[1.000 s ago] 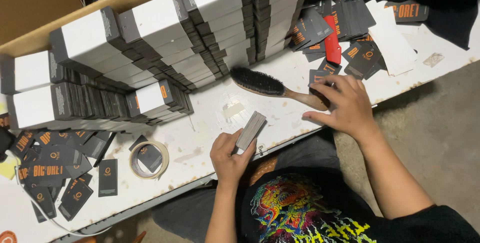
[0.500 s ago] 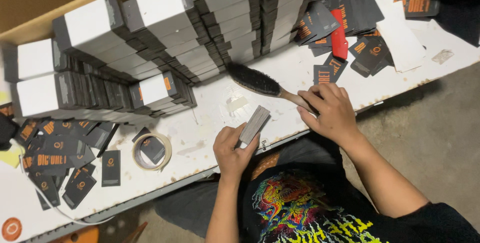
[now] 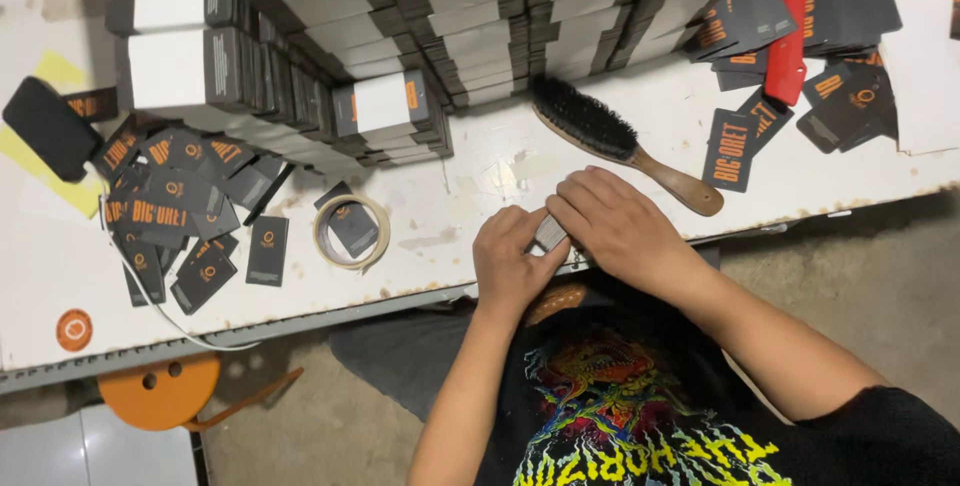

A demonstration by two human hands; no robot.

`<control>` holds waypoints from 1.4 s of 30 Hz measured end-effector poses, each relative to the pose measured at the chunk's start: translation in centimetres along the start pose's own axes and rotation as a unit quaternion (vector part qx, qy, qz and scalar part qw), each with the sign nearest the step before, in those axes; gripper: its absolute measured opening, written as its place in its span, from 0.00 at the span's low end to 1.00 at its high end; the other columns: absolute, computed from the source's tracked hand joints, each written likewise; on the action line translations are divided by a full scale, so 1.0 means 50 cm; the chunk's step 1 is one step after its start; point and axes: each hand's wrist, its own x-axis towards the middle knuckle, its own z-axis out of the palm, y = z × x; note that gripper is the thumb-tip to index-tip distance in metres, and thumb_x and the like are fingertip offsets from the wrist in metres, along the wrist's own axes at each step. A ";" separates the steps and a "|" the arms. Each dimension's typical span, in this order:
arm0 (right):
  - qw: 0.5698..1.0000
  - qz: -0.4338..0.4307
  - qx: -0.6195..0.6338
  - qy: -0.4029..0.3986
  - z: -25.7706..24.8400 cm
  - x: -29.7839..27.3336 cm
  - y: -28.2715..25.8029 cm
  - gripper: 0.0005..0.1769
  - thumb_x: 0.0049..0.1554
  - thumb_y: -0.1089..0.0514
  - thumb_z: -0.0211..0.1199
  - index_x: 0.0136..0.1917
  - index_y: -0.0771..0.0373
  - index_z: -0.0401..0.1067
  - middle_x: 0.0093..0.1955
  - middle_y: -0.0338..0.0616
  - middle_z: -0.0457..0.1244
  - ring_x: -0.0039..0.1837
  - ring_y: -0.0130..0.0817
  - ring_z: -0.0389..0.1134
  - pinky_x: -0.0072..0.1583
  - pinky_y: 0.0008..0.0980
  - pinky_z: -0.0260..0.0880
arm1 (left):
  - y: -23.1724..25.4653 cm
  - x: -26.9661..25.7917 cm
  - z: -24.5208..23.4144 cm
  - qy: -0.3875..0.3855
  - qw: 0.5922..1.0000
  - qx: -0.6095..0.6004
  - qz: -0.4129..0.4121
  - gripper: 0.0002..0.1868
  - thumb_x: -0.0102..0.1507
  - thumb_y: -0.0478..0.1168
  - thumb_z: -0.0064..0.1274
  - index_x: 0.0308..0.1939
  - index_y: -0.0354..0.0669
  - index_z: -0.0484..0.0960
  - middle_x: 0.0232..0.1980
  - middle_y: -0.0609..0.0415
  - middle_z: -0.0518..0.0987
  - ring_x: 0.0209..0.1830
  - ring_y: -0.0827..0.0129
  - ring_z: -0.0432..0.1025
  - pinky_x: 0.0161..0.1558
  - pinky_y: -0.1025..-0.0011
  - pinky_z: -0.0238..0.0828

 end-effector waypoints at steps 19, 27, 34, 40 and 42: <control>0.998 -0.015 0.065 0.011 0.018 -0.005 0.017 0.13 0.55 0.62 0.41 0.50 0.68 0.63 0.44 0.50 0.57 0.50 0.47 0.59 0.49 0.36 0.59 | 0.040 0.007 -0.023 -0.080 0.994 0.057 -0.042 0.13 0.50 0.39 0.56 0.34 0.35 0.75 0.29 0.50 0.71 0.32 0.61 0.67 0.34 0.72 0.64; 0.981 0.190 0.035 0.030 -0.037 -0.085 0.081 0.28 0.49 0.44 0.57 0.56 0.66 0.63 0.51 0.48 0.56 0.54 0.48 0.57 0.57 0.42 0.56 | 0.028 0.011 -0.023 -0.058 0.998 0.001 -0.009 0.13 0.46 0.38 0.59 0.32 0.36 0.76 0.27 0.50 0.72 0.30 0.63 0.68 0.32 0.72 0.67; 0.954 0.298 -0.019 0.032 -0.045 -0.136 0.074 0.16 0.47 0.49 0.62 0.47 0.56 0.71 0.45 0.38 0.59 0.51 0.39 0.59 0.51 0.35 0.56 | 0.031 0.020 -0.017 -0.047 0.999 0.000 0.010 0.12 0.46 0.37 0.59 0.30 0.35 0.77 0.25 0.49 0.73 0.27 0.59 0.68 0.30 0.70 0.67; 0.909 0.396 -0.025 0.131 -0.078 -0.252 0.194 0.04 0.54 0.67 0.58 0.40 0.61 0.72 0.37 0.43 0.60 0.40 0.42 0.61 0.46 0.35 0.60 | 0.039 0.026 -0.015 -0.033 0.999 -0.004 0.008 0.11 0.46 0.36 0.59 0.29 0.36 0.77 0.24 0.50 0.73 0.27 0.61 0.69 0.29 0.71 0.66; 0.871 0.428 -0.181 0.158 -0.096 -0.306 0.262 0.07 0.52 0.67 0.58 0.45 0.66 0.73 0.41 0.49 0.63 0.43 0.45 0.61 0.47 0.39 0.59 | 0.038 0.025 -0.017 -0.034 0.996 0.032 0.076 0.10 0.51 0.37 0.56 0.32 0.37 0.74 0.30 0.53 0.73 0.29 0.65 0.66 0.29 0.73 0.62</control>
